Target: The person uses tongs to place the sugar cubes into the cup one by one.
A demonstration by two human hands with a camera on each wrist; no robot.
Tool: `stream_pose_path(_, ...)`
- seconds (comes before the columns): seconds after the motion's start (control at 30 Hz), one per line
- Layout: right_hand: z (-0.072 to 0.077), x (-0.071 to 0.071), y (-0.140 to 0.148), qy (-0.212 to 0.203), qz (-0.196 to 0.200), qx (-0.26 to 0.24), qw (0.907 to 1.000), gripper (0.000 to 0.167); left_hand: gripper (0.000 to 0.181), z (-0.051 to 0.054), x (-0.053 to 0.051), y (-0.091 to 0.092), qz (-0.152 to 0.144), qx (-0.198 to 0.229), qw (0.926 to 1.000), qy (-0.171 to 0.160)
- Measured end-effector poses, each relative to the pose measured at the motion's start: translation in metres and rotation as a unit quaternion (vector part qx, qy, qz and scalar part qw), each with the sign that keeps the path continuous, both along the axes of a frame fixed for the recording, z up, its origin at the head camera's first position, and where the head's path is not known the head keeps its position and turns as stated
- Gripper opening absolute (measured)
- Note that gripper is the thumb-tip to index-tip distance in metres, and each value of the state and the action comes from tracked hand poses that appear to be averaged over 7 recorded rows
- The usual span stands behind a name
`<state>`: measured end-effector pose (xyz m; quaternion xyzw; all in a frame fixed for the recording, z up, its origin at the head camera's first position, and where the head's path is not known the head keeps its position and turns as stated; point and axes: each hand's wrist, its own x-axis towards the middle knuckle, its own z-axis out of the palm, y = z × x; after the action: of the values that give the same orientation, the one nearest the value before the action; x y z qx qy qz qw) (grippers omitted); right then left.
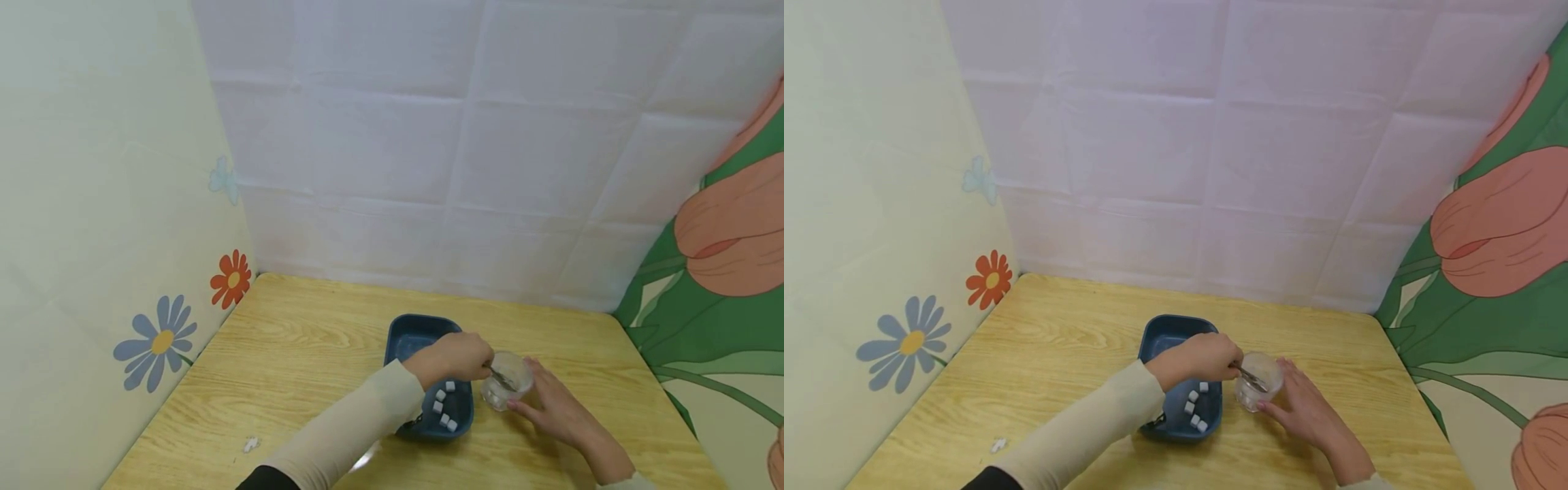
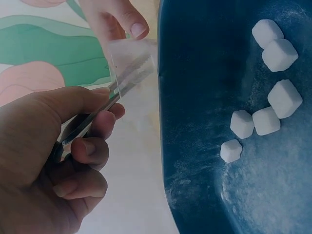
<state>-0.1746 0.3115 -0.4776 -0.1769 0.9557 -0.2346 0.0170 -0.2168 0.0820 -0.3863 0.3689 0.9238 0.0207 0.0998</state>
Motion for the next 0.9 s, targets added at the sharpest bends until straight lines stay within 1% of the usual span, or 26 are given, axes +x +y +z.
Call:
stream_pose_path(0.33, 0.001, 0.0, 0.0, 0.008, 0.002, -0.002, 1.0, 0.104, 0.014, -0.001, -0.003, -0.002, 0.01, 0.006, 0.9999, 0.005)
stream_pose_path(0.63, -0.001, -0.001, 0.002, 0.01, 0.002, 0.001, 0.9999, 0.104, 0.017, 0.011, -0.006, -0.008, 0.011, 0.022, 0.9997, 0.008)
stream_pose_path(0.9, -0.003, -0.003, 0.004, -0.003, -0.005, 0.017, 0.9998, 0.108, 0.014, 0.02, -0.011, -0.019, 0.004, 0.055, 0.9984, 0.012)
